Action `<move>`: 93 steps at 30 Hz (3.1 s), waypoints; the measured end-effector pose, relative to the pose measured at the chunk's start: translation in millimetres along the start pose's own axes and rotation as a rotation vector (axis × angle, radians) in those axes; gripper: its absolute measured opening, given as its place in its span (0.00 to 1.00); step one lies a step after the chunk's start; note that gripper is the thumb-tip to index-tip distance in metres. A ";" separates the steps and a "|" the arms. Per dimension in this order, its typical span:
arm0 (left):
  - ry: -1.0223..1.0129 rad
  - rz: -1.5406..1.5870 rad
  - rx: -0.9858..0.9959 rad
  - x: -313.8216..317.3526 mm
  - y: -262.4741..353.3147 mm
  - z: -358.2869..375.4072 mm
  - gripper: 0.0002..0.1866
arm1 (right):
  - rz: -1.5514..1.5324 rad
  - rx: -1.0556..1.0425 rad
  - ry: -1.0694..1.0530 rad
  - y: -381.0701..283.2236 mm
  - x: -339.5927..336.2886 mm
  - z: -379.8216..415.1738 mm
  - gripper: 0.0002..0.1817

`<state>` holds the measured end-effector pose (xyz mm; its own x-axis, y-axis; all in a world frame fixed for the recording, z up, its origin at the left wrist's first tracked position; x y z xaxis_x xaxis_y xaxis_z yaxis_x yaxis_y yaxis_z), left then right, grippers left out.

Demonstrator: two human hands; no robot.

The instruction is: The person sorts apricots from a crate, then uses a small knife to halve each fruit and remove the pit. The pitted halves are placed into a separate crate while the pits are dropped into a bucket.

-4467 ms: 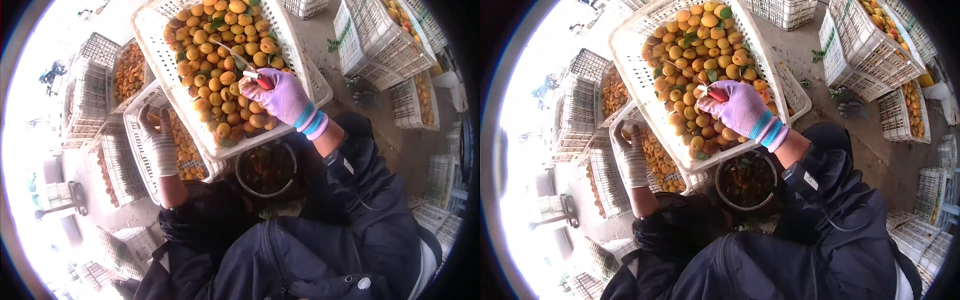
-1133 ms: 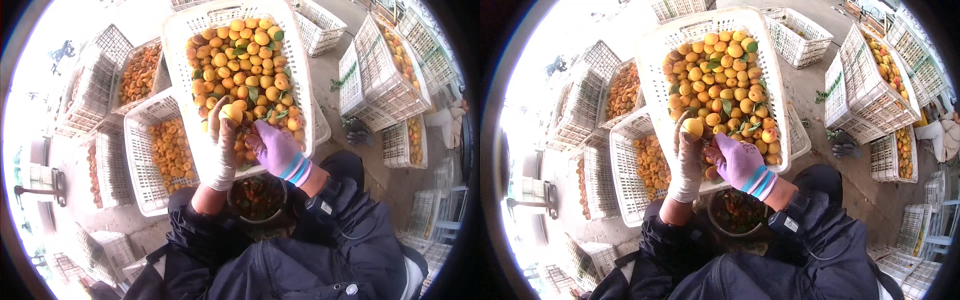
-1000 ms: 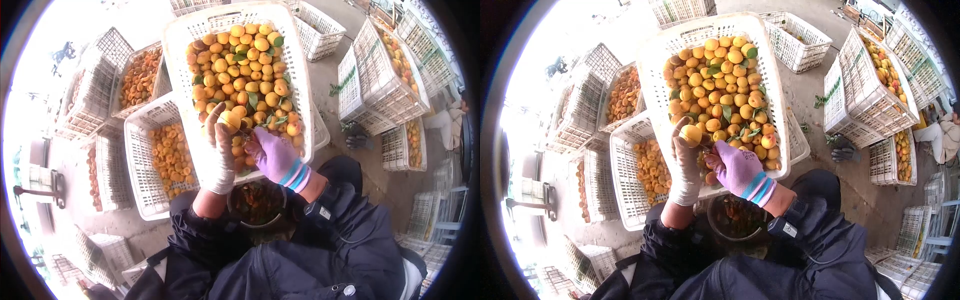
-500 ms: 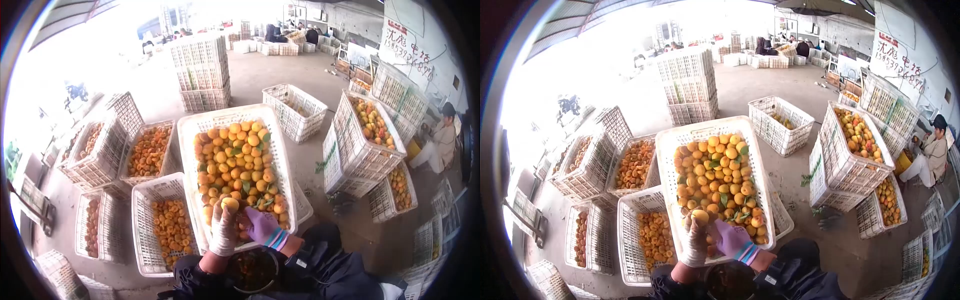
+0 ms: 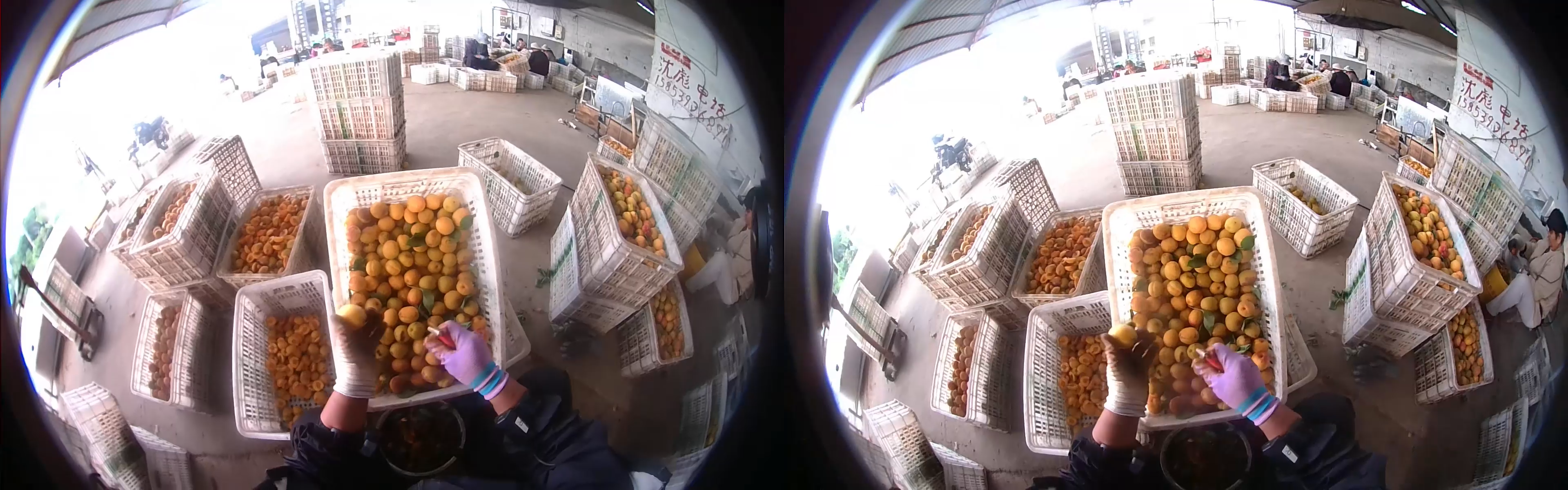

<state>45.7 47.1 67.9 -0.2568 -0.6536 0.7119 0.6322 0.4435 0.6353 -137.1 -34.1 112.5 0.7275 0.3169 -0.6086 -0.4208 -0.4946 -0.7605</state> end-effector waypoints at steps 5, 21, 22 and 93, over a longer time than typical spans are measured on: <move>-0.273 -0.519 0.144 27.5 -30.0 46.0 0.30 | -0.609 -0.054 0.207 -12.5 -1.3 -7.9 0.18; -0.311 -1.001 0.733 33.3 -34.1 67.5 0.21 | -0.692 0.226 0.244 -3.5 18.8 8.8 0.13; -0.312 -1.009 0.734 31.1 -40.5 66.2 0.21 | -0.490 -0.049 0.382 -14.0 7.1 6.1 0.13; -0.261 -0.473 -0.073 -29.7 -60.6 48.6 0.29 | -0.954 -0.052 0.016 -93.0 56.6 -13.8 0.19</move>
<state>-20.6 69.4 22.8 -0.6930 -0.5932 0.4097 0.4502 0.0878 0.8886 -49.3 18.7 151.9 0.7590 0.5941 0.2664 0.3782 -0.0691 -0.9232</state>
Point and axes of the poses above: each hand's wrist, its own z-axis away from the middle knuckle, its own x-axis out of the palm, y = z × x, the point moved 7 cm from there along -z, towards the middle knuckle, and after that the axes turned 13 degrees about y, right-handed, at the moved point
